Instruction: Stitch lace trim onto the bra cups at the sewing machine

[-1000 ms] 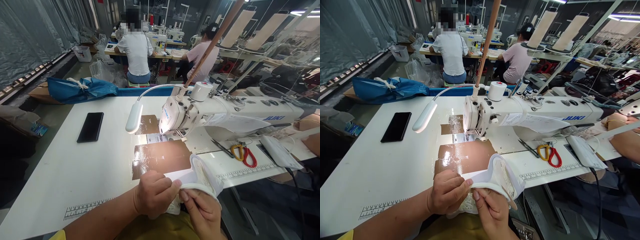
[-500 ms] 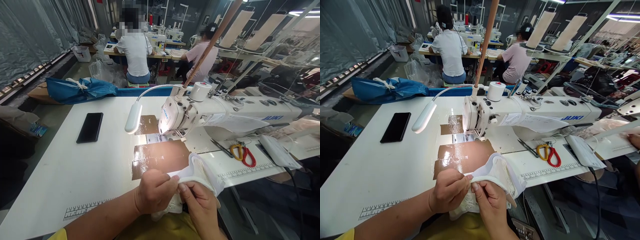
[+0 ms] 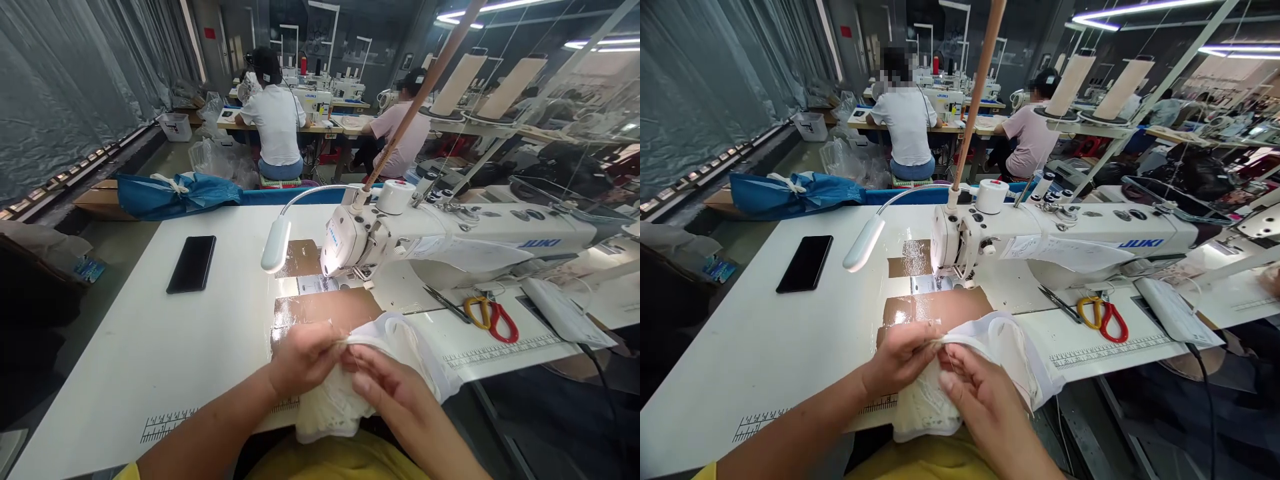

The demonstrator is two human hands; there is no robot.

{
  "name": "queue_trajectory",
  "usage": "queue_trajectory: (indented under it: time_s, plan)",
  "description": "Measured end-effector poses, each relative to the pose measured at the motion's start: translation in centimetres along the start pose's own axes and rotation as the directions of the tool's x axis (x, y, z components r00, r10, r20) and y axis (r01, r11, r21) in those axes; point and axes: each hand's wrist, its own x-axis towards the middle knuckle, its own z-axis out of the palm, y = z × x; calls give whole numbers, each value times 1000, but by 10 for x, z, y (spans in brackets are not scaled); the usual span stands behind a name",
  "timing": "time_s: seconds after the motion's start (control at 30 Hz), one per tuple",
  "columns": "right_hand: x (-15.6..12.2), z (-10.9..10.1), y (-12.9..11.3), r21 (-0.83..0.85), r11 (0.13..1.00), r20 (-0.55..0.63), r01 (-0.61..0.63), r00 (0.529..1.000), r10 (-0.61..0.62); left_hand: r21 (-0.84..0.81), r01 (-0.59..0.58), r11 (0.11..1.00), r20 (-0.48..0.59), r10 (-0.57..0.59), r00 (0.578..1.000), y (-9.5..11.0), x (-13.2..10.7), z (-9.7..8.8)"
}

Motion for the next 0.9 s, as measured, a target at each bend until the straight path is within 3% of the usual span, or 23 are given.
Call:
queue_trajectory:
  time_s: [0.07, 0.13, 0.23, 0.33, 0.47, 0.63, 0.7, 0.8, 0.9]
  plan:
    - [-2, -14, -11, -183, 981, -45, 61, 997, -71, -127, 121, 985, 89, -110, 990, -4, 4, -11]
    - [6, -24, -14, -310, 942, -175, 131, 966, -192, -240, 191, 952, 173, -152, 973, -8, 8, -18]
    - [31, -28, -9, -364, 915, -41, 172, 979, -200, -343, 212, 915, 268, -121, 956, -10, 9, -24]
    - [55, -23, -3, -268, 952, 128, 149, 985, -118, -351, 203, 914, 303, -95, 948, -13, 9, -26]
    - [68, -15, 1, -135, 982, 156, 135, 981, -114, -365, 313, 877, 299, -208, 931, -20, 9, -28]
    - [82, -9, 26, 230, 969, -10, -87, 996, 92, -513, 485, 708, 366, -330, 870, -30, 8, -26]
    - [89, -10, 38, 324, 941, -85, -99, 987, 134, -558, 534, 636, 394, -364, 844, -34, 7, -25]
    - [92, -17, 45, 352, 931, -103, -99, 984, 144, -557, 583, 591, 425, -400, 812, -38, 7, -23]
    - [85, -21, 39, 260, 947, 30, -187, 982, 186, -542, 606, 582, 428, -430, 795, -40, 8, -22]
